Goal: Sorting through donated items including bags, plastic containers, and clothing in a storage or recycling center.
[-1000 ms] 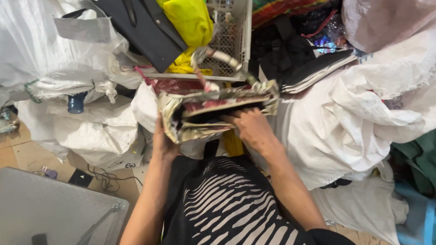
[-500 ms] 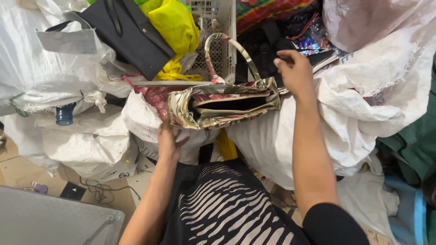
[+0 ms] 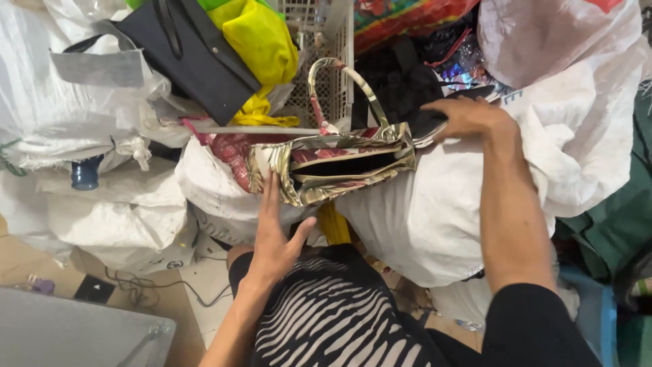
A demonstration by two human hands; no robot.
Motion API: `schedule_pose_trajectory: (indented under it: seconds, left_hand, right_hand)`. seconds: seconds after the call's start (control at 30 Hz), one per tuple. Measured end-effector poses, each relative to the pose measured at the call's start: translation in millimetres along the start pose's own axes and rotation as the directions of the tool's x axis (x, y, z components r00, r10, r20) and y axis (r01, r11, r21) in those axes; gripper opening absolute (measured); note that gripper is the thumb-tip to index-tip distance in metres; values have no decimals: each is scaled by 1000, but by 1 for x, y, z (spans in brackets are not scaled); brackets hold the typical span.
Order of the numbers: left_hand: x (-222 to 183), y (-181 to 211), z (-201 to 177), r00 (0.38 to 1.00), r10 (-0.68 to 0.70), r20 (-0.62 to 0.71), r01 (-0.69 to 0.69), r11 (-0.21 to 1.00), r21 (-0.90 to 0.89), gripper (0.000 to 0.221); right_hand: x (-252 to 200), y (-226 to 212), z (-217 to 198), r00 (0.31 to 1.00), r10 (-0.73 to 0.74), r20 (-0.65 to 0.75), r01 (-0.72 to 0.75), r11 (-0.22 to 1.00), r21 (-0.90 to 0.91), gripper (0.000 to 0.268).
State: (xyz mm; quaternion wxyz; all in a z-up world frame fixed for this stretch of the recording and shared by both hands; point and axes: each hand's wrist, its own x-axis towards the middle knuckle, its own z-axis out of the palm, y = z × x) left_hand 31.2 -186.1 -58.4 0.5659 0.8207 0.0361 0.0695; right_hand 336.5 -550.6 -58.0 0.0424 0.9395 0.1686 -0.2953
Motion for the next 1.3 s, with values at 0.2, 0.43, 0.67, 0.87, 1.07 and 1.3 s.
schedule_pose_trajectory:
  seconds: [0.2,0.43,0.67,0.87,1.07,1.3]
  left_hand:
    - [17,-3,-3,1000,-13,-4,13,1000,-8,87]
    - [24,1,-1,982,-85,170,78,996,46,86]
    - [28,-1,12,991,-52,119,51,999,11,89]
    - [51,8,7,998,-67,21,70,939,-336,96]
    - [73,36,-19,994,-4,112,112,37,-993,87]
    - [77,42,-42,949,-212,-234,-13,715,-699,36]
  right_hand:
    - [-33,-2,-8,977,-76,-199,13,953,-302,60]
    - [-91,4,-74,451,12,-893,136,987,82,19]
    - [-146,-34,-101,385,321,-865,327,829,453,40]
    - [-141,-69,-79,567,291,-771,819,-100,565,43]
    - [-111,-86,15,719,283,-635,692,-377,616,27]
    - [-139,-131,71,815,378,-439,562,-333,757,37]
